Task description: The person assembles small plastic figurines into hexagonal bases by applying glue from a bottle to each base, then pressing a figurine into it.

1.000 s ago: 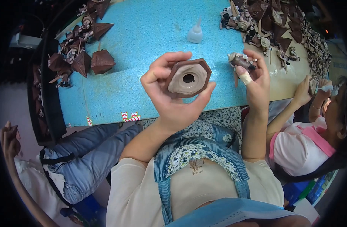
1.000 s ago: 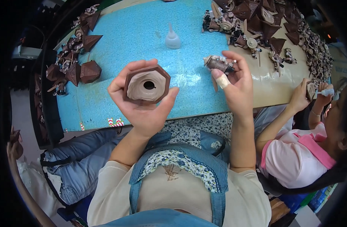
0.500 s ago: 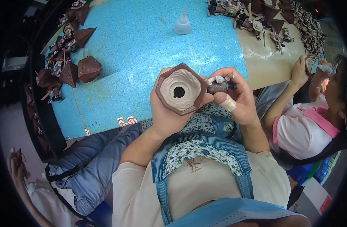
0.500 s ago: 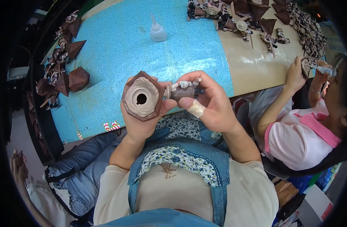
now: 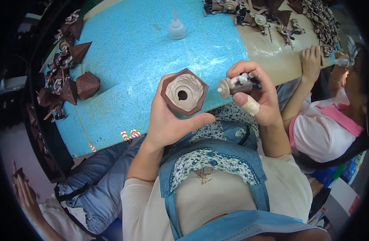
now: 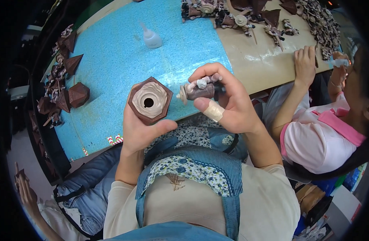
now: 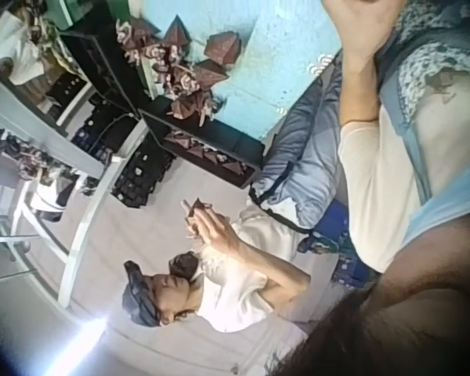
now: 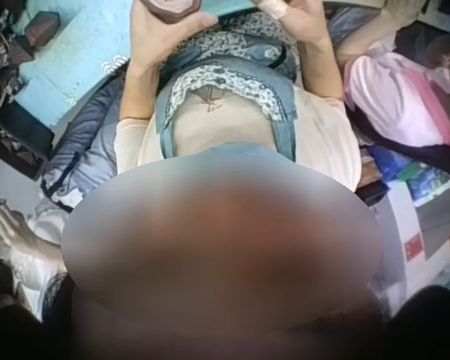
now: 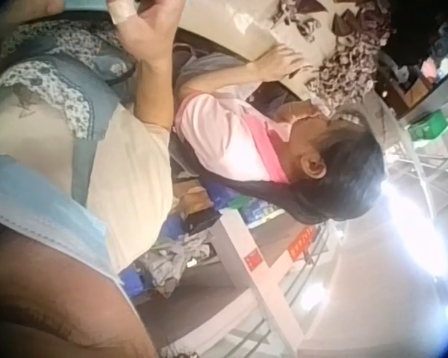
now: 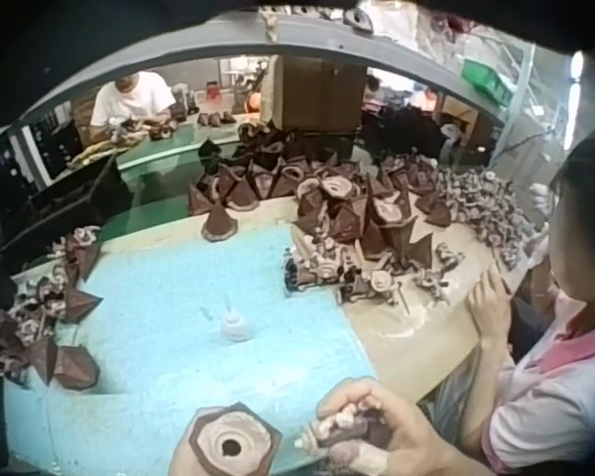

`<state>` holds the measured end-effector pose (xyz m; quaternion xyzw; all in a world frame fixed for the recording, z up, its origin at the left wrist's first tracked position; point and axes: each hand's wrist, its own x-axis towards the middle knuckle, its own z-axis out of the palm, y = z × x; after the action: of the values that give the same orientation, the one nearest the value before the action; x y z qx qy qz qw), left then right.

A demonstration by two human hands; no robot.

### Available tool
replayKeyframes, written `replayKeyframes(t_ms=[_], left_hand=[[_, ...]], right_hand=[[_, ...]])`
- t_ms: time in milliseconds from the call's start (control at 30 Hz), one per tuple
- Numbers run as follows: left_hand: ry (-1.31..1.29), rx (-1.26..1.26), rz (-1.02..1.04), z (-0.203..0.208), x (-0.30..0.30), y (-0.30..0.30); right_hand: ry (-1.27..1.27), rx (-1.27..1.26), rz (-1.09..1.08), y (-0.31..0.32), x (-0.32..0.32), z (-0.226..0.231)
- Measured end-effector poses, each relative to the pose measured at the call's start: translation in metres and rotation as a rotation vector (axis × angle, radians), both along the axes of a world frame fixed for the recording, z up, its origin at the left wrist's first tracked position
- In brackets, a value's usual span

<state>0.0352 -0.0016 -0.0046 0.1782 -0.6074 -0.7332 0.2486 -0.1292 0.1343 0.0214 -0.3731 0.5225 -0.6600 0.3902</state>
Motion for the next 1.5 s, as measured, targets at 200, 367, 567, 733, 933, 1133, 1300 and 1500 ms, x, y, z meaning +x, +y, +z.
replayKeyframes(t_ms=[200, 367, 567, 733, 933, 1133, 1300, 1500], left_hand=[[-0.099, -0.240, -0.074, 0.003, -0.007, 0.008], [-0.133, -0.382, -0.083, 0.012, -0.009, 0.010], [-0.164, -0.466, -0.077, 0.011, -0.007, 0.010], [-0.170, -0.431, -0.120, 0.007, -0.004, 0.010], [-0.093, -0.303, -0.242, -0.002, -0.008, 0.007], [-0.054, 0.032, -0.368, -0.006, -0.010, -0.001], [-0.057, 0.378, -0.619, 0.001, -0.006, -0.010], [0.404, 0.874, -0.252, -0.017, 0.032, -0.051]], right_hand=[[0.601, 0.041, 0.089, -0.007, 0.000, 0.022], [0.866, 0.044, 0.079, -0.018, 0.013, 0.036], [1.261, 0.050, 0.200, -0.026, 0.017, 0.044], [1.027, -0.075, 0.189, -0.028, 0.018, 0.029], [0.941, -0.006, 0.204, -0.019, 0.017, 0.021], [0.822, 0.050, 0.262, -0.021, -0.007, 0.034], [1.048, -0.369, 0.464, -0.041, -0.030, 0.031], [0.633, -0.233, 0.069, -0.072, -0.048, 0.000]])
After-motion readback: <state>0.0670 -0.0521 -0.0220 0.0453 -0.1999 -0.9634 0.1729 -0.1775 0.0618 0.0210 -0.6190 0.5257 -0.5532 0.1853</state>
